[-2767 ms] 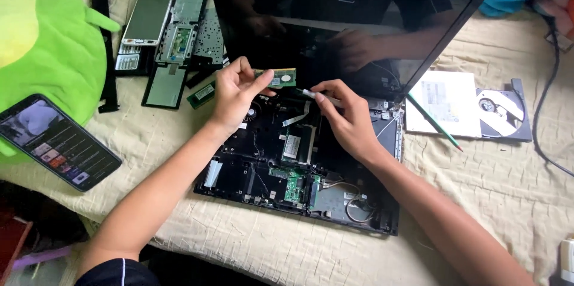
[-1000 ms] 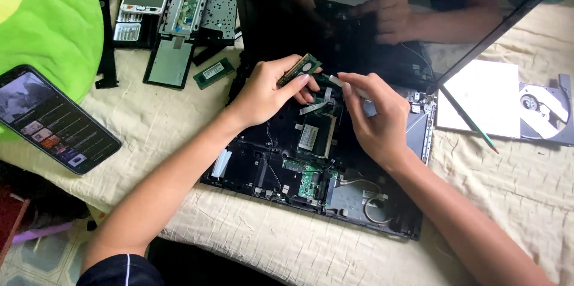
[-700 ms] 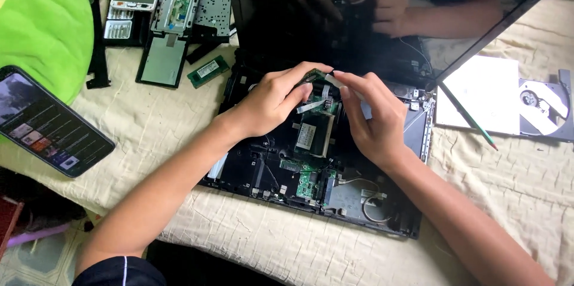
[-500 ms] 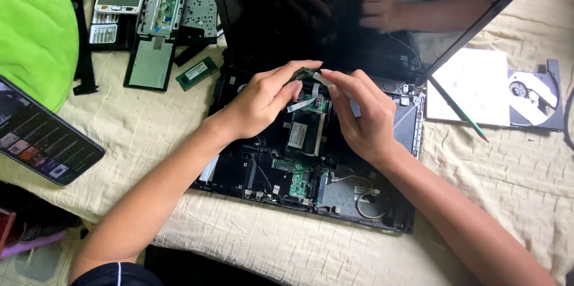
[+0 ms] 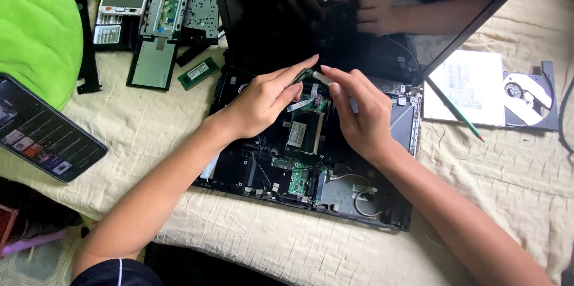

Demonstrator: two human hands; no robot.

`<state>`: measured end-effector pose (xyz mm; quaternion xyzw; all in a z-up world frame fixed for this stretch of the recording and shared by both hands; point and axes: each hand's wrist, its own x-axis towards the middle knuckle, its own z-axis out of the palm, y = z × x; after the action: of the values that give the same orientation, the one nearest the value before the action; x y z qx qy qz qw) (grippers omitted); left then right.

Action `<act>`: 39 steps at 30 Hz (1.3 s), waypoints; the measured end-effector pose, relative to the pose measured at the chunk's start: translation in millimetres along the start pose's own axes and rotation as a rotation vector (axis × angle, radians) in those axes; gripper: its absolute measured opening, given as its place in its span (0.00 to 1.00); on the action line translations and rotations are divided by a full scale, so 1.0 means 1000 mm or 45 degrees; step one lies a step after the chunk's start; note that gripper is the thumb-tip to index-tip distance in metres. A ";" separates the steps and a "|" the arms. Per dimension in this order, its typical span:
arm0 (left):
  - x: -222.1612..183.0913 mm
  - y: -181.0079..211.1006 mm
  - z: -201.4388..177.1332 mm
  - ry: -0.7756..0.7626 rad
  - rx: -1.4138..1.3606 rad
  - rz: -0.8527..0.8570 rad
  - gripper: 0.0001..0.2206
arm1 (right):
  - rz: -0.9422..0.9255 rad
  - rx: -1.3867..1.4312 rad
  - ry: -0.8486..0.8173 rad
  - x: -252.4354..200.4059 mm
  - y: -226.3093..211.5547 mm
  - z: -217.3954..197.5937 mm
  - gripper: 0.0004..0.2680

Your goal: Performing internal assembly and repair on a laptop, including installing RAM and connecting internal cables.

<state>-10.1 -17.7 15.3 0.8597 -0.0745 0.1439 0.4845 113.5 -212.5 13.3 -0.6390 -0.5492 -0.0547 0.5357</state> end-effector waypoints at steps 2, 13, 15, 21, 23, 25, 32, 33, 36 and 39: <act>0.000 -0.004 0.000 -0.008 0.010 0.011 0.20 | -0.011 0.000 0.003 0.000 0.000 -0.001 0.10; -0.002 0.000 -0.004 -0.063 -0.322 0.027 0.21 | -0.050 -0.012 0.063 -0.001 0.000 0.002 0.14; 0.001 0.004 -0.006 -0.065 -0.343 0.030 0.21 | -0.058 -0.035 0.062 -0.003 0.002 0.001 0.14; -0.002 0.006 -0.007 -0.054 -0.404 -0.031 0.25 | -0.041 -0.030 0.004 -0.005 0.004 0.002 0.14; -0.001 0.003 -0.007 -0.057 -0.413 -0.036 0.26 | -0.017 -0.015 -0.002 -0.005 0.004 0.001 0.14; -0.002 -0.003 -0.005 -0.033 -0.433 -0.039 0.28 | 0.046 -0.032 -0.071 -0.004 0.001 -0.001 0.11; -0.001 -0.001 -0.005 -0.023 -0.358 -0.054 0.27 | 0.188 -0.003 -0.111 -0.004 0.002 -0.005 0.10; 0.000 0.000 -0.005 -0.029 -0.344 -0.052 0.27 | 0.198 0.036 -0.072 -0.002 0.000 -0.005 0.10; -0.001 0.000 -0.004 -0.040 -0.337 -0.060 0.28 | 0.203 0.038 -0.067 0.004 -0.005 -0.007 0.10; 0.000 -0.001 -0.004 -0.031 -0.349 -0.070 0.28 | 0.193 0.081 -0.071 0.008 -0.009 -0.007 0.11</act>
<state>-11.1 -13.8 16.6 0.7889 -0.0759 0.1086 0.6001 112.9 -214.3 27.3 -0.6627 -0.5155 0.0212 0.5428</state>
